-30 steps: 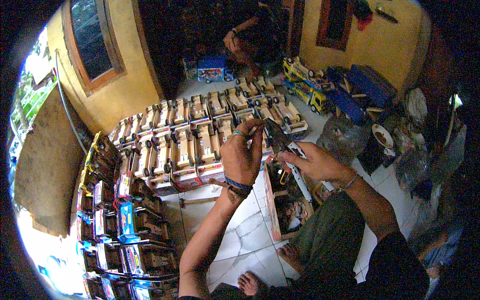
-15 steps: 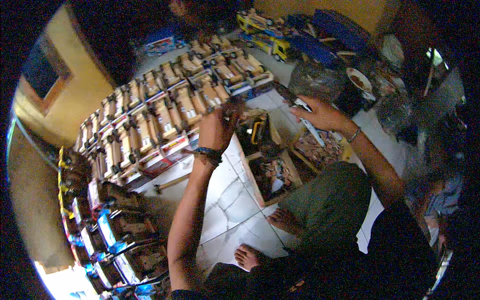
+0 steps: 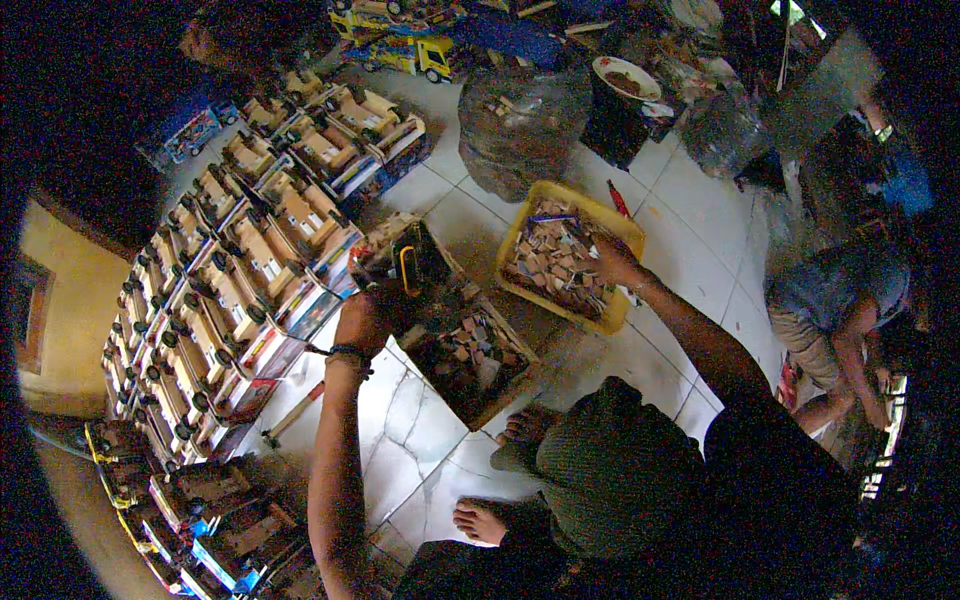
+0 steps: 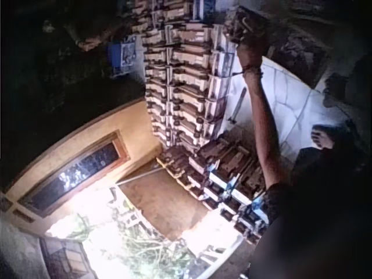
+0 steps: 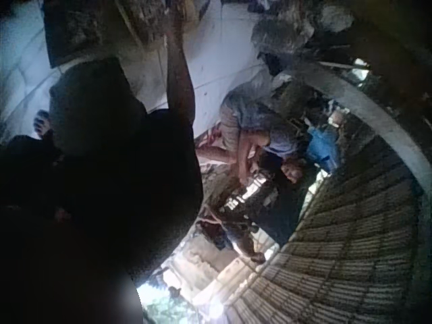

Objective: The person sits on the floor and uses a small knife to carve and shape small wooden pieces. They then insert these pieces into the chassis of wooden toy trucks arranged in rows. The person handles multiple trucks, inserting parts and occasionally adjusting their positions.

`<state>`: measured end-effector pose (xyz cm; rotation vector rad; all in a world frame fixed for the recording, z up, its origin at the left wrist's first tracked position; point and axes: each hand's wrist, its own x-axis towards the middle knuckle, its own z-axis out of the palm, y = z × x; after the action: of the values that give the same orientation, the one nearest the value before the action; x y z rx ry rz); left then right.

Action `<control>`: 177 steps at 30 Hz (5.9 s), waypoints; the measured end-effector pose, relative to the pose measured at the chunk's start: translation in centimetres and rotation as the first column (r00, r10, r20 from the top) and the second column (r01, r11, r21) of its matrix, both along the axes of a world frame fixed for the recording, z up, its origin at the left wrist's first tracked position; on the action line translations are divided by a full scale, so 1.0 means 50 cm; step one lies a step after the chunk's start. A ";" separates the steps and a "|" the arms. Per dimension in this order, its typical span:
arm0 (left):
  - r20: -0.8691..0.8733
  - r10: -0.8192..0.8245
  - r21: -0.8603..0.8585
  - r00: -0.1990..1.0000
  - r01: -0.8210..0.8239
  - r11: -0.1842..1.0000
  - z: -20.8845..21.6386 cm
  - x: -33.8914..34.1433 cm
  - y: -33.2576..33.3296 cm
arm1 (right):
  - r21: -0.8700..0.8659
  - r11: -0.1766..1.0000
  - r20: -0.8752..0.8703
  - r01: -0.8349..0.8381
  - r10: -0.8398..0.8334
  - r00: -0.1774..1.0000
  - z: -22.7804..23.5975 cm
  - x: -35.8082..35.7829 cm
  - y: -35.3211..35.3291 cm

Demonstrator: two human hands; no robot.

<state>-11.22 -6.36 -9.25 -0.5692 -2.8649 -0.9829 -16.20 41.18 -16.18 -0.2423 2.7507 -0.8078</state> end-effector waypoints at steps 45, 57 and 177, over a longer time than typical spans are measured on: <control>0.446 -0.002 -0.053 0.895 0.029 0.998 0.047 0.064 -0.074 | 0.033 0.994 -0.198 -0.102 0.107 0.974 -0.209 -0.088 0.058; 0.229 -0.042 0.058 0.972 0.030 0.998 0.184 0.085 0.006 | 0.189 0.982 -0.162 -0.005 0.036 0.986 0.210 -0.007 -0.051; -0.028 0.056 0.999 0.998 0.027 0.025 0.514 0.289 -0.008 | 0.023 0.871 -0.932 -0.490 0.196 0.306 0.620 0.151 -0.608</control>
<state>3.22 -6.77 16.46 -0.3147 -1.2517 -2.4597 -8.65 10.81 14.82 -1.8431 3.2282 -1.1477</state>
